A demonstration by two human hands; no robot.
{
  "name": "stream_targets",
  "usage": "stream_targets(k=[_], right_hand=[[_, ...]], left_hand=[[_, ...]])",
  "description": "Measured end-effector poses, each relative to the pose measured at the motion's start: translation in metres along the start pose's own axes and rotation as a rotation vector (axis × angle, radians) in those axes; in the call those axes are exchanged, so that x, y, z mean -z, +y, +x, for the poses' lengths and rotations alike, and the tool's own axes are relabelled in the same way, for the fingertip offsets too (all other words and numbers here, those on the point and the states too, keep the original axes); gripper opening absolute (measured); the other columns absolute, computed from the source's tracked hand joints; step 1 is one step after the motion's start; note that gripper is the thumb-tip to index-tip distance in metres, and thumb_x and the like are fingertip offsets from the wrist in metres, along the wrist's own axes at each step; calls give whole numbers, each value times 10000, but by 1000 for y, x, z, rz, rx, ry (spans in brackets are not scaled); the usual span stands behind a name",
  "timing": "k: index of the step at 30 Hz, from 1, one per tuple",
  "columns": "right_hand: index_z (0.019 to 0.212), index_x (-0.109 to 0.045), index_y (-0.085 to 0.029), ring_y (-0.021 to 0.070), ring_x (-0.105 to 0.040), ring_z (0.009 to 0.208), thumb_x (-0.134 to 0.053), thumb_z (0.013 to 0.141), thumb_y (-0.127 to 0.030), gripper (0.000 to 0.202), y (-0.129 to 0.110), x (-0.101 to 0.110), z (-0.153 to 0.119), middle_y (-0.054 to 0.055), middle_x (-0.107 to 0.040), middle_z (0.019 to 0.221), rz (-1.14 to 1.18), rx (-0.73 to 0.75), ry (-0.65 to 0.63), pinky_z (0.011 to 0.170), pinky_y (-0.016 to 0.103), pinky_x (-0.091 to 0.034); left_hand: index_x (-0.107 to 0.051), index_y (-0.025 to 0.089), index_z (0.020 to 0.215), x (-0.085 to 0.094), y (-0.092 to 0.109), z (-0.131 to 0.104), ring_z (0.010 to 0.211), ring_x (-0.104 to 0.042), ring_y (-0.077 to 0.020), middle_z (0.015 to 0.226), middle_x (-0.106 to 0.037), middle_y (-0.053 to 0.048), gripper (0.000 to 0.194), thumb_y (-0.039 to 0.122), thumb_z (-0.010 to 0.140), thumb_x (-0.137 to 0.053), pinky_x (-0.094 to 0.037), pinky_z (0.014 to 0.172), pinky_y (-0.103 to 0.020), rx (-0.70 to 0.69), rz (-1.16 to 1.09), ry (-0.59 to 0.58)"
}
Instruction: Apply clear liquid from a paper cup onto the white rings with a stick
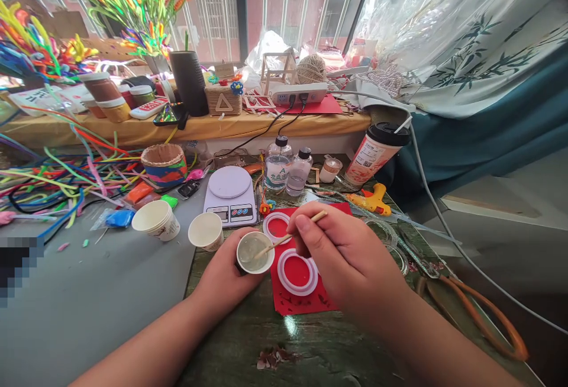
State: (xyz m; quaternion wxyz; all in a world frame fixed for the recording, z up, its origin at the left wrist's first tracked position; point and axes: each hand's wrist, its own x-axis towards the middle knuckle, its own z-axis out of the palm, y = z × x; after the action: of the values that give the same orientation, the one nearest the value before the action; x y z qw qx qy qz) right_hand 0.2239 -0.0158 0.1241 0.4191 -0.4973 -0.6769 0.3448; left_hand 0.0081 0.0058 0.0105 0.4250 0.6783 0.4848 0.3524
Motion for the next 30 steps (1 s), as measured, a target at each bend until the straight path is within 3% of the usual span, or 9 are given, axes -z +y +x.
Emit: stream_targets(k=[11,15,19,30], right_hand=[[821,-598,-240,183,-610,669,-474,1138,-313,348,1,-1,0,12,-659,743,-20,32,38,625,320,-443],[850,-619,-238,174,-591,656,-480,1139,-312,329,2,-1,0,-1,-641,732,33,21,-27,602,304,-446],[831,-594,-239,168,-587,664,-475,1145,-310,343,1,0,-1,-5,-642,738,12,33,35,614,301,-445],[844,-614,-235,164,-567,647,-466,1134,-288,329,3,0,1,-15,-621,717,-33,44,33,598,296,-426]], left_hand=[[-670,252,1321,1,0,0,1200,-755,-297,1327,-775,-84,476,255,862,-797,-618,1077,-454,-15,-15,-22],[-673,254,1309,1,0,1,1185,-756,-290,1309,-776,-74,464,244,859,-788,-622,1065,-445,-10,-20,-26],[-670,249,1319,0,-1,0,1207,-749,-301,1326,-768,-83,477,243,857,-790,-607,1090,-466,-16,-11,-21],[-687,239,1306,0,0,0,1174,-767,-308,1299,-790,-90,473,253,848,-802,-622,1067,-467,-9,-11,-4]])
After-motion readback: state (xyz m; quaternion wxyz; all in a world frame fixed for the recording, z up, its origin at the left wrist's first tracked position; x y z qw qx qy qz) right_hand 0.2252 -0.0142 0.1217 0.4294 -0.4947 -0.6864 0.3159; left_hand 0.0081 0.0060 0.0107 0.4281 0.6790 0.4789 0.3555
